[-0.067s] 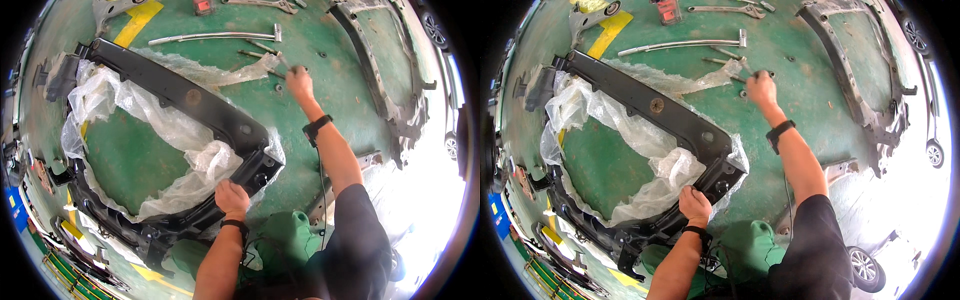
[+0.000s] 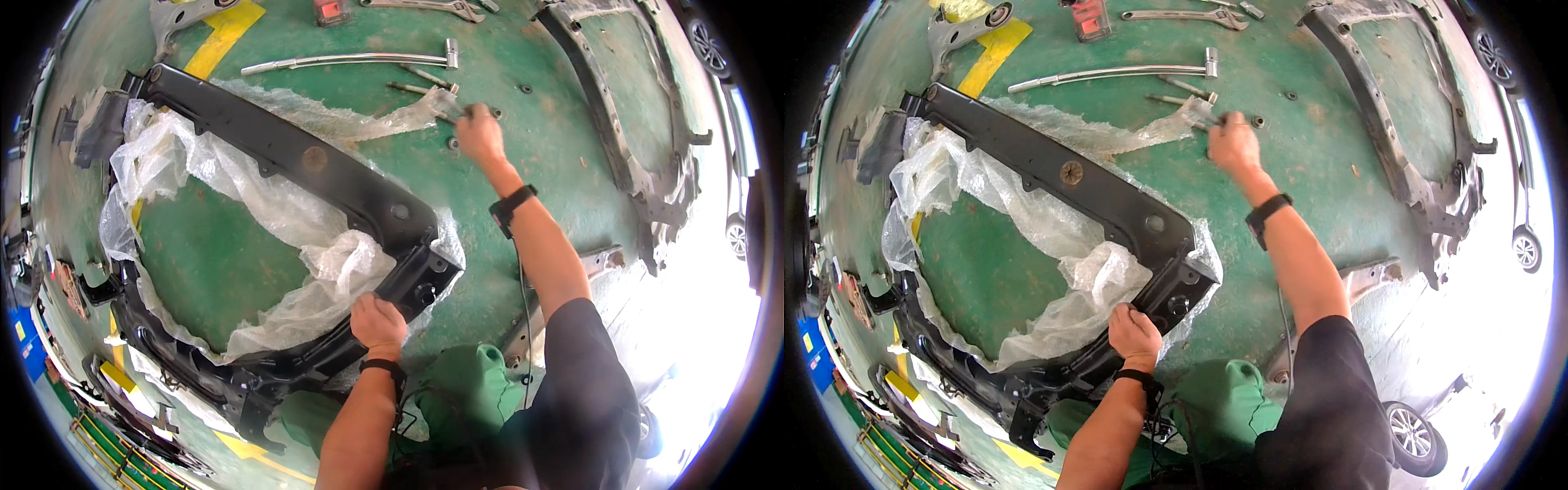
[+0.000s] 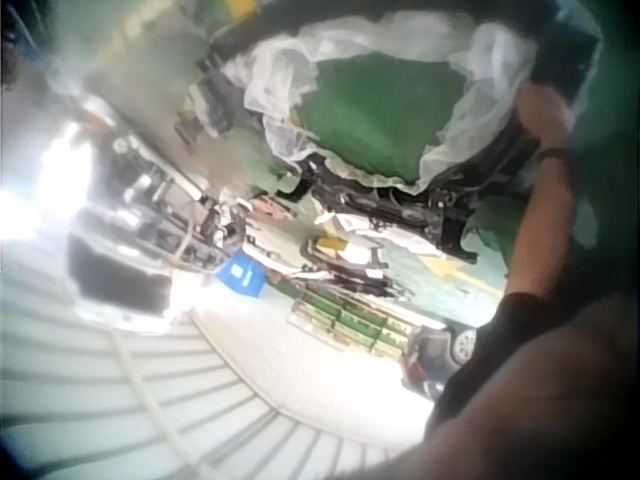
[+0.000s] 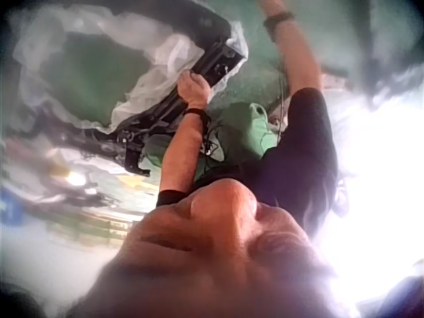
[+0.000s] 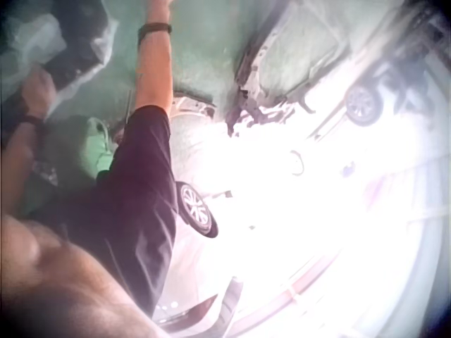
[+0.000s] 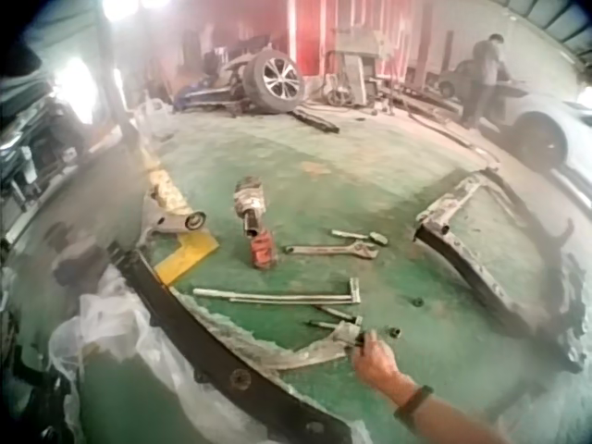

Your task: The person aligns a control arm with a car subframe on the floor and inserts a bolt through the mounting holes by hand.

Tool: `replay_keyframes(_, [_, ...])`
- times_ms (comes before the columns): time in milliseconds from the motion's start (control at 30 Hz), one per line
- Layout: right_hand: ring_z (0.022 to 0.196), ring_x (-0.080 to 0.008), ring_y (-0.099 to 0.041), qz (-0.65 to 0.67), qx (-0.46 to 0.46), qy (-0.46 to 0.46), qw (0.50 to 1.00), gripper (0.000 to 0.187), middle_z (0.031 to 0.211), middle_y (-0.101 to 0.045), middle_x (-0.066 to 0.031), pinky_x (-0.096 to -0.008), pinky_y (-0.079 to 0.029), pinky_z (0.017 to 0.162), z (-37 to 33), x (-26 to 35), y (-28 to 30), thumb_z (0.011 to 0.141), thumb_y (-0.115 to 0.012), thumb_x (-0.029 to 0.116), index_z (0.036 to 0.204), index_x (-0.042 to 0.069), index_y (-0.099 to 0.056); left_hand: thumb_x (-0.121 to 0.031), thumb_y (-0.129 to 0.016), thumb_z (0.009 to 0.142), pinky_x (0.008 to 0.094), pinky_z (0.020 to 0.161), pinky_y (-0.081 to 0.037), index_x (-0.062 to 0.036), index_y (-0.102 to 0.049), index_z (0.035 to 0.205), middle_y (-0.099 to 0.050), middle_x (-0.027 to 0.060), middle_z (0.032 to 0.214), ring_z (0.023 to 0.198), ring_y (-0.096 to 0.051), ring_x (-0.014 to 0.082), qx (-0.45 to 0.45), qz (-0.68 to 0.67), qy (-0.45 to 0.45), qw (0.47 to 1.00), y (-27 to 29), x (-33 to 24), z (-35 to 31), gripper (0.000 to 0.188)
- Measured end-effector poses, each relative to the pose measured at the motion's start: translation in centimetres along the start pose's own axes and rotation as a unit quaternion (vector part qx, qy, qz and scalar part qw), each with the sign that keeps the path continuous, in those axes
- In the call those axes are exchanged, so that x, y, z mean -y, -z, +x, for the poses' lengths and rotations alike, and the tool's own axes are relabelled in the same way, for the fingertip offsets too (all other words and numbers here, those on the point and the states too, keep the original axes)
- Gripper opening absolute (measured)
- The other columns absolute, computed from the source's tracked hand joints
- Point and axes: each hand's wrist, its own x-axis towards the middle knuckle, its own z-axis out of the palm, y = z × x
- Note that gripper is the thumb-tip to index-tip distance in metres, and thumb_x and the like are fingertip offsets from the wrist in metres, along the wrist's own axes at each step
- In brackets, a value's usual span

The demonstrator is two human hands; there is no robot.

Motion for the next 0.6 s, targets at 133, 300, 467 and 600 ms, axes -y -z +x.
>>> replay_keyframes(133, [0.117,-0.0370,-0.054,-0.079,0.114,0.200,0.970,0.027,0.115,-0.061,-0.0217,-0.0450,-0.044,0.101,-1.2,5.1,-3.8,0.083,-0.055,0.010,0.108,0.001,-0.056,-0.019,-0.047,0.086,0.0504,0.068,-0.044,-0.0046,-0.054,0.087,-0.057,0.0174,0.083,0.078,-0.055,0.0414,-0.030,0.000,-0.012,0.999,-0.5,0.4,0.2,0.016])
replay_keyframes(300, [0.121,-0.0361,-0.050,-0.029,0.161,0.266,0.950,0.030,0.119,-0.061,-0.0187,-0.0445,-0.042,0.103,-5.1,5.6,-6.3,0.082,-0.055,0.008,0.111,0.000,-0.056,-0.018,-0.044,0.088,0.0504,0.071,-0.044,-0.0042,-0.053,0.089,-0.058,0.0168,0.086,0.082,-0.055,0.0416,-0.011,-0.017,-0.005,1.000,-0.1,0.3,0.2,0.017])
replay_keyframes(467, [0.108,-0.0379,-0.058,-0.032,0.195,0.229,0.953,0.030,0.114,-0.062,-0.0199,-0.0463,-0.048,0.093,-5.1,5.3,-4.7,0.083,-0.057,0.011,0.111,0.000,-0.057,-0.017,-0.045,0.087,0.0505,0.071,-0.044,-0.0044,-0.053,0.089,-0.058,0.0169,0.086,0.081,-0.055,0.0417,-0.002,-0.016,-0.006,1.000,0.0,0.4,0.2,0.015])
replay_keyframes(600, [0.092,-0.0426,-0.065,-0.034,0.163,0.150,0.975,0.033,0.097,-0.067,-0.0232,-0.0496,-0.051,0.084,-4.8,5.6,-2.2,0.084,-0.059,0.022,0.110,0.002,-0.057,-0.018,-0.045,0.088,0.0508,0.070,-0.044,-0.0046,-0.053,0.088,-0.058,0.0165,0.086,0.081,-0.055,0.0414,-0.011,-0.010,-0.004,1.000,-0.2,0.5,0.0,0.015])
